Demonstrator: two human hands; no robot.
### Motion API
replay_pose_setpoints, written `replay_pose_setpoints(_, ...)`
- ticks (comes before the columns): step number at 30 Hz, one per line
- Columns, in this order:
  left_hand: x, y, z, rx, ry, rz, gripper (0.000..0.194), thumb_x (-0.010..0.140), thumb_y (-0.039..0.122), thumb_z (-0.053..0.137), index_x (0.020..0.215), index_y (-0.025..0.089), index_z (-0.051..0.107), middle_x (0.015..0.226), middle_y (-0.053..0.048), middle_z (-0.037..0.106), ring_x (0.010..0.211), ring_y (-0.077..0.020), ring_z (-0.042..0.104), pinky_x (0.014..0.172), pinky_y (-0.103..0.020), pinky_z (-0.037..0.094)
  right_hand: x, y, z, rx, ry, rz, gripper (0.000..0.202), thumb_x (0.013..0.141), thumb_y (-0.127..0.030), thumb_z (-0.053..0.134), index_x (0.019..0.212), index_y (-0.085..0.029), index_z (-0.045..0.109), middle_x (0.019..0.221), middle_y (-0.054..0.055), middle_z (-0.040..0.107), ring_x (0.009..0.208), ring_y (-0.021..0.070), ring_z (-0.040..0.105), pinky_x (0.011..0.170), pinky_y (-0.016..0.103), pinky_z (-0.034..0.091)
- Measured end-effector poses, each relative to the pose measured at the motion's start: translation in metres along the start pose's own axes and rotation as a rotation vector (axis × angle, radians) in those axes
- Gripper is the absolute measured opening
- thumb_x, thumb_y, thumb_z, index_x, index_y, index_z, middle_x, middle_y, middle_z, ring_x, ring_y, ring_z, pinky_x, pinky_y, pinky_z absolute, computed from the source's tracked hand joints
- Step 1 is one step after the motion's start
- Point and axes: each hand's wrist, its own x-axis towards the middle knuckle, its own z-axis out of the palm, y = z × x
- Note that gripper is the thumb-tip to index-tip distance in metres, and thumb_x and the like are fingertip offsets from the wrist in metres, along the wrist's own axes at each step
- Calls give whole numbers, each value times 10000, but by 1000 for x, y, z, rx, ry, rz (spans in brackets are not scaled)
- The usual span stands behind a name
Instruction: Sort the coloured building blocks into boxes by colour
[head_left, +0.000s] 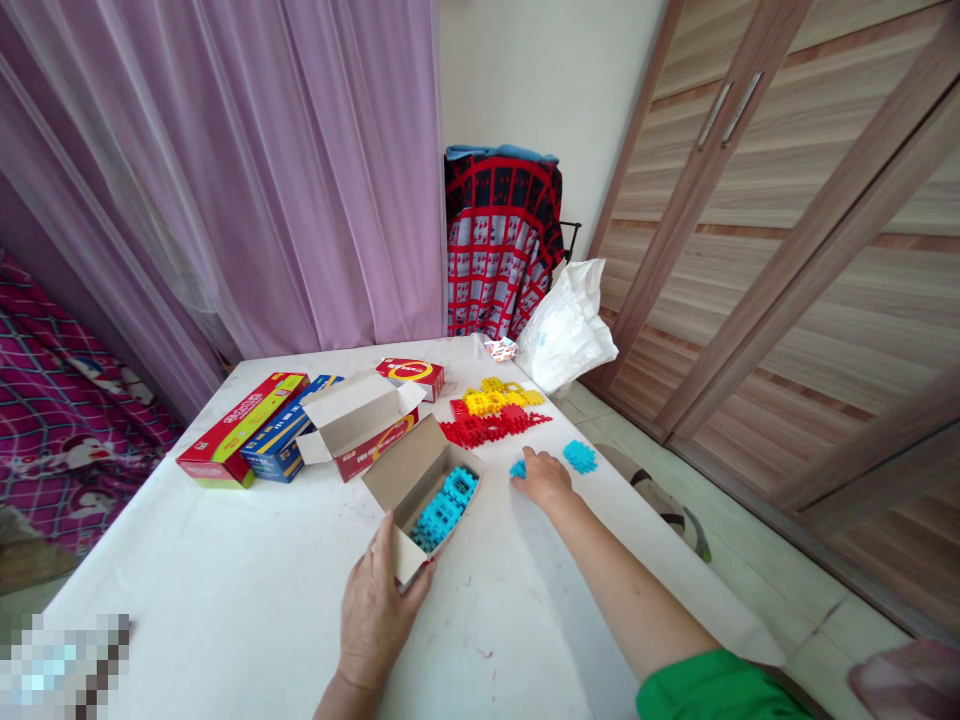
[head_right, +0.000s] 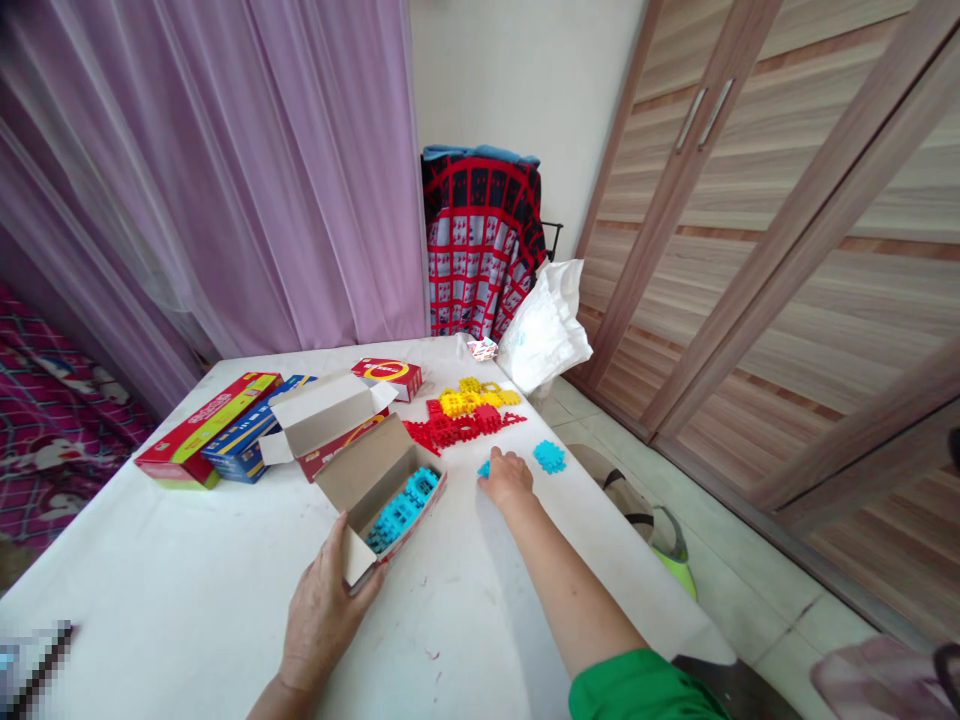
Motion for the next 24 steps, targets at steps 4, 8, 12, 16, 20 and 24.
replay_pose_setpoints(4, 0, 0, 0, -9, 14, 14, 754, 874, 469, 536, 1483, 172, 205, 1106, -126, 687, 715, -212, 680, 696, -354, 540, -2, -4, 0, -7, 0, -24, 514, 791, -317, 616, 1261, -133, 522, 1172, 183, 615, 1069, 274, 604, 872, 336, 418)
replay_pose_setpoints(8, 0, 1, 0, -5, 19, 27, 755, 870, 470, 544, 1477, 158, 223, 1094, -128, 690, 780, -226, 687, 702, -348, 540, -7, -1, 0, -18, 0, -53, 433, 807, -301, 588, 1210, -143, 568, 1146, 173, 616, 1061, 267, 601, 874, 334, 413)
replay_pose_setpoints(12, -2, -1, 2, -1, 29, 31, 770, 865, 466, 550, 1486, 174, 202, 1140, -134, 676, 834, -237, 689, 720, -354, 542, -11, 3, 2, -8, -15, -54, 551, 791, -468, 597, 1281, -228, 529, 1198, 146, 574, 1126, 285, 558, 857, 351, 420)
replay_pose_setpoints(16, -3, -1, 3, 24, 42, 40, 784, 864, 460, 555, 1493, 176, 183, 1201, -148, 649, 891, -245, 685, 741, -353, 540, -11, 4, 3, 12, -43, -43, 515, 798, -442, 581, 1277, -255, 546, 1203, 149, 562, 1126, 291, 556, 857, 359, 414)
replay_pose_setpoints(20, -2, 1, 2, 10, 41, 38, 786, 864, 446, 551, 1499, 184, 169, 1197, -138, 653, 887, -242, 683, 749, -356, 537, -8, 2, 2, 30, -48, -48, 488, 748, -321, 633, 1222, -216, 583, 1150, 156, 606, 1055, 280, 593, 865, 356, 409)
replay_pose_setpoints(24, -2, 1, 2, -4, 42, 26, 784, 856, 438, 566, 1494, 188, 183, 1197, -132, 652, 908, -242, 678, 766, -360, 537, -7, 6, -2, 119, -60, -70, 454, 755, -304, 629, 1194, -193, 595, 1106, 134, 651, 1036, 265, 605, 856, 338, 419)
